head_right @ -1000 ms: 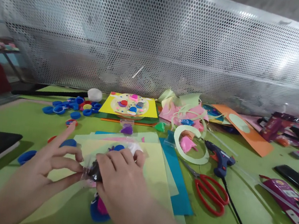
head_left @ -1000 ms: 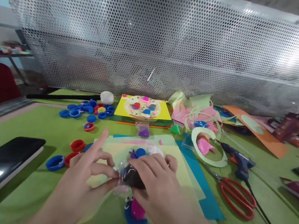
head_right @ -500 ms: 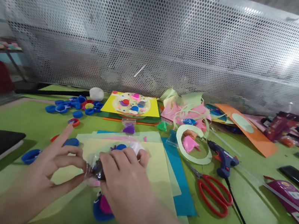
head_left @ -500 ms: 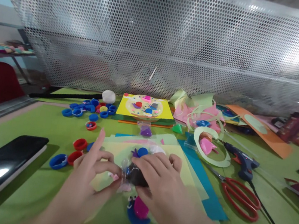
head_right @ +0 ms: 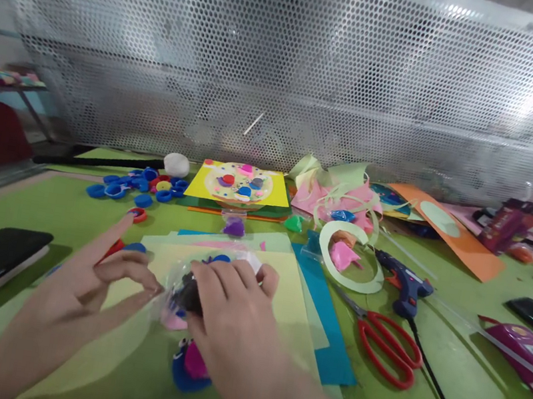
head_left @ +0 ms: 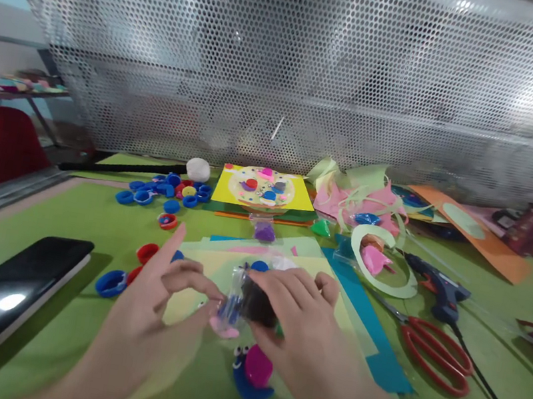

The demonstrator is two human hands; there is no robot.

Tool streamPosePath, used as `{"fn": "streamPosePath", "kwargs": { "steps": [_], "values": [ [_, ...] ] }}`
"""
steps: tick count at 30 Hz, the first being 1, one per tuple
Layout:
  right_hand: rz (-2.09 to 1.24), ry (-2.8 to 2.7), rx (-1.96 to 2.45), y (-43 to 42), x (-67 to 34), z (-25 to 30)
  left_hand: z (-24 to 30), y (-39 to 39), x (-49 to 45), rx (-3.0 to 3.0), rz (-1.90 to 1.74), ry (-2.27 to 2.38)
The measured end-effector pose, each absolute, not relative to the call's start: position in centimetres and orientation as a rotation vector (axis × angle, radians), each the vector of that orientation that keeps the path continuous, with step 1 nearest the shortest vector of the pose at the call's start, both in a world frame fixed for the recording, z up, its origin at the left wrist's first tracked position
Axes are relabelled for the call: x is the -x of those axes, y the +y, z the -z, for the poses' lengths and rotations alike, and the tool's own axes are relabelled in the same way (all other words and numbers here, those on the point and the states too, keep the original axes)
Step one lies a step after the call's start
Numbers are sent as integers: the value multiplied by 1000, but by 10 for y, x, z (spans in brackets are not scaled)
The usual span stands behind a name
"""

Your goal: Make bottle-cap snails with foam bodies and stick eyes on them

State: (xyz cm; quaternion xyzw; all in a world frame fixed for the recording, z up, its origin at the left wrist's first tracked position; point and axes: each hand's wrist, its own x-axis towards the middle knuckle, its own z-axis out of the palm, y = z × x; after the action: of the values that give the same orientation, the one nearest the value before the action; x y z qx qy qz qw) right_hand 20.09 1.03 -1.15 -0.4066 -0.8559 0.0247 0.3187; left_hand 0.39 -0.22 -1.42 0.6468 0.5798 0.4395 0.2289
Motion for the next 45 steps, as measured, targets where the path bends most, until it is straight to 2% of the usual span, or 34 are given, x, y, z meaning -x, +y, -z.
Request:
{"fn": "streamPosePath", "kwargs": {
  "steps": [3, 6, 22, 33, 40, 45],
  "values": [
    [-63, -2186, 1136, 15, -203, 12, 11, 4, -3, -1304, -1224, 1438],
    [-62, -2158, 1173, 19, -204, 11, 12, 6, -3, -1085, -1162, 1309],
    [-46, -2146, 1274, 26, -209, 7, 7, -2, -6, -1169, -1100, 1035],
    [-111, -2124, 1390, 35, -213, 2, 13, 9, 2, -1276, -1086, 1320],
    [-92, -2093, 1386, 38, -215, 4, 9, 19, 5, -1848, -1010, 1628],
    [-63, -2098, 1373, 38, -216, 7, 10, 24, 4, -1853, -787, 1740]
  ]
}}
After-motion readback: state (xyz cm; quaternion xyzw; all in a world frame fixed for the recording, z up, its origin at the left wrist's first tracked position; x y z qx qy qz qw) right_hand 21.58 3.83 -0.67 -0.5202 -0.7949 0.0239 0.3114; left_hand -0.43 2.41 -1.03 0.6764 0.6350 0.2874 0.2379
